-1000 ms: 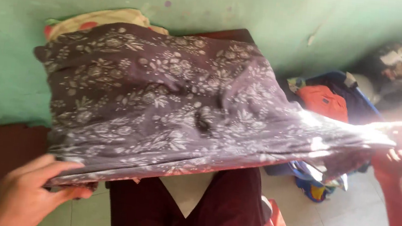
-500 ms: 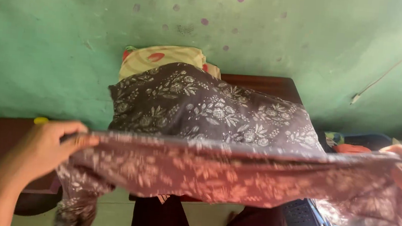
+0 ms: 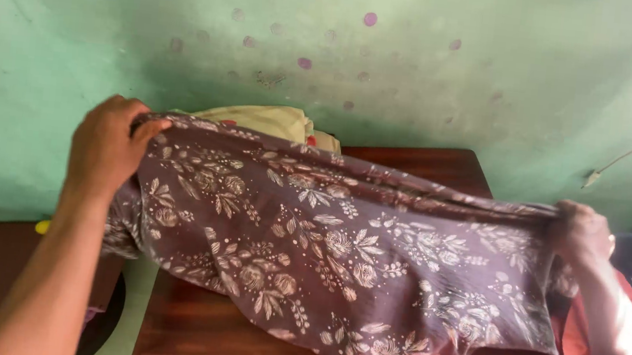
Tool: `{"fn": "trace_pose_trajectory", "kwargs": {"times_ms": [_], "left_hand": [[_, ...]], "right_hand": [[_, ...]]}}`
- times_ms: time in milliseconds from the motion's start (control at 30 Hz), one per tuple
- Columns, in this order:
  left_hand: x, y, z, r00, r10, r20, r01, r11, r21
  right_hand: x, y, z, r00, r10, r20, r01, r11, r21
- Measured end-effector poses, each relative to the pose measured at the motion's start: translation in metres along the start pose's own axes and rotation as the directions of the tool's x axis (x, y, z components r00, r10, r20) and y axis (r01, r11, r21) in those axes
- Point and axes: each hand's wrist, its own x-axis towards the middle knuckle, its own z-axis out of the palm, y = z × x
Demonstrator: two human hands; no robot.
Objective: The person folds a light-colored fabric with a strawberry pattern and then a dark floral-patterned fabric on a wooden table. They smooth and align the edges of each item before stacking them.
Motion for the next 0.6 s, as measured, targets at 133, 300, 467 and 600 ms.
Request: {"fn": "trace_pose_trajectory", "kwargs": {"times_ms": [133, 300, 467, 600], "left_hand": [[0.011, -0.007, 0.047, 1.000, 0.006, -0.030, -0.001, 0.984, 0.176], [-0.016, -0.002, 0.052, 0.996, -0.008, -0.090, 0.014, 0.998, 0.063], [-0.091, 0.010, 0.052, 0.924, -0.034, -0.381, 0.002, 0.996, -0.084], [-0.128, 0.051, 0.049, 0.403, -0.871, 0.282, 0.815, 0.201, -0.543]], "right_hand": [[0.003, -0.010, 0.038, 0.995, 0.011, 0.094, -0.018, 0.997, 0.077], [-0.047, -0.038, 0.001, 0.987, 0.069, 0.145, -0.095, 0.978, 0.187], [-0.127, -0.026, 0.011, 0.701, -0.597, -0.391, 0.703, 0.669, 0.240], [-0.206, -0.062, -0.001, 0.742, -0.655, -0.145, 0.668, 0.703, 0.245]]}}
